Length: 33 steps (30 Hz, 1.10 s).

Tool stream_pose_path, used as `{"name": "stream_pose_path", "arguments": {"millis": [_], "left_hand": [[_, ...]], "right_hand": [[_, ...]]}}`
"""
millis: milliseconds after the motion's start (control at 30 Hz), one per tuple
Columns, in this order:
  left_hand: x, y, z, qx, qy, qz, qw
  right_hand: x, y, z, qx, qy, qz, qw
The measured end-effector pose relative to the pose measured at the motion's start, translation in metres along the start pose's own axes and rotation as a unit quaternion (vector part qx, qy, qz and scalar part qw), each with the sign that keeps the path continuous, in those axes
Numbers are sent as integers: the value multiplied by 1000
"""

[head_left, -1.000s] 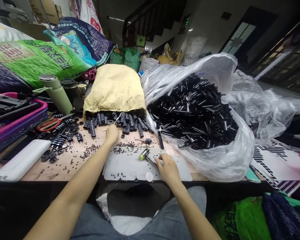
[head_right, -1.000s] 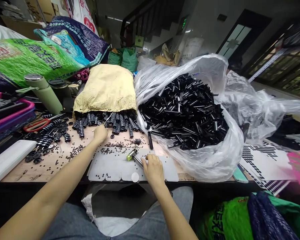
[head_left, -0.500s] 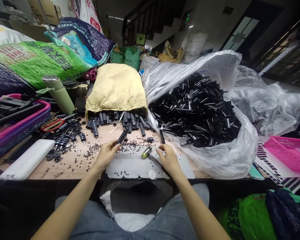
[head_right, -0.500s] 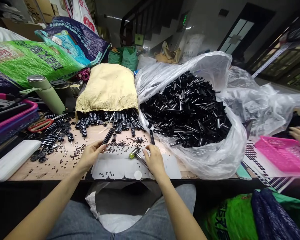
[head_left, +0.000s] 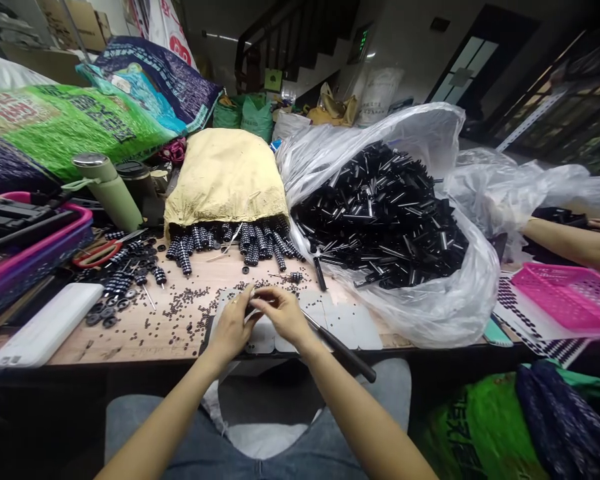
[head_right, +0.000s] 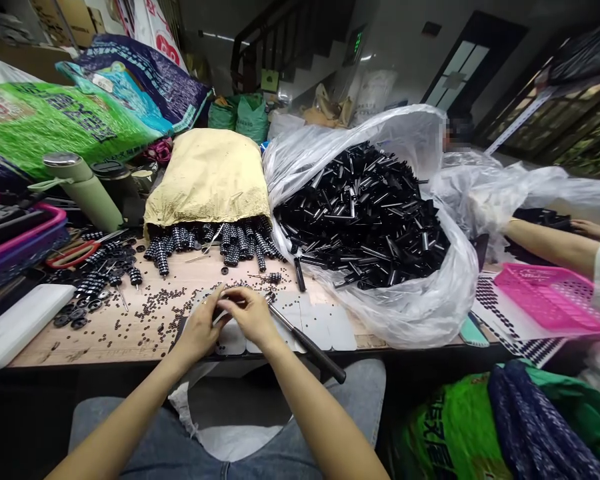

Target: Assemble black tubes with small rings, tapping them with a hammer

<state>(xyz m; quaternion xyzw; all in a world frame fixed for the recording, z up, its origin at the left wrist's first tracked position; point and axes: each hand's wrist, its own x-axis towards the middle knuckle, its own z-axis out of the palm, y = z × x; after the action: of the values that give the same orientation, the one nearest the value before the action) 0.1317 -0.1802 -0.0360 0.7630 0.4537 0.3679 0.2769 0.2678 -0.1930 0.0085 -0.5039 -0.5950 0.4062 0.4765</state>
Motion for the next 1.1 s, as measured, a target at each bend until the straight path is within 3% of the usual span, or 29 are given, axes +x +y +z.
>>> {"name": "stream_pose_path", "arguments": {"millis": [67, 133, 200, 233, 300, 400, 500, 567, 667, 800, 900, 1000, 1100], "left_hand": [[0, -2, 4, 4, 3, 33, 999], [1, -3, 5, -11, 0, 41, 999], [2, -5, 2, -29, 6, 17, 999], [2, -6, 0, -35, 10, -3, 999], [1, -7, -4, -54, 11, -49, 997], [1, -8, -10, -110, 10, -99, 989], [4, -9, -14, -185, 37, -153, 970], [8, -9, -16, -217, 60, -181, 957], [13, -6, -15, -210, 86, -186, 956], [12, -4, -14, -183, 95, -180, 962], [8, -6, -19, -173, 92, -183, 963], [5, -10, -29, -167, 90, -189, 963], [7, -10, -37, -146, 69, -189, 969]], "right_hand": [[-2, 1, 3, -54, -29, -12, 998], [0, 3, -7, -184, 3, 2, 983], [7, 7, -30, -368, 82, 61, 924], [10, 11, -44, -458, 119, 102, 875], [15, 20, -73, -513, 147, 146, 833], [14, 33, -102, -523, 138, 165, 825], [6, 37, -108, -522, 130, 158, 828], [3, 33, -100, -523, 135, 141, 830], [15, 23, -69, -515, 119, 87, 844], [58, 19, -7, -477, 28, 26, 878], [92, 24, 29, -459, 18, 30, 888], [105, 30, 42, -425, 11, 31, 905], [95, 30, 38, -366, -13, 14, 931]]}}
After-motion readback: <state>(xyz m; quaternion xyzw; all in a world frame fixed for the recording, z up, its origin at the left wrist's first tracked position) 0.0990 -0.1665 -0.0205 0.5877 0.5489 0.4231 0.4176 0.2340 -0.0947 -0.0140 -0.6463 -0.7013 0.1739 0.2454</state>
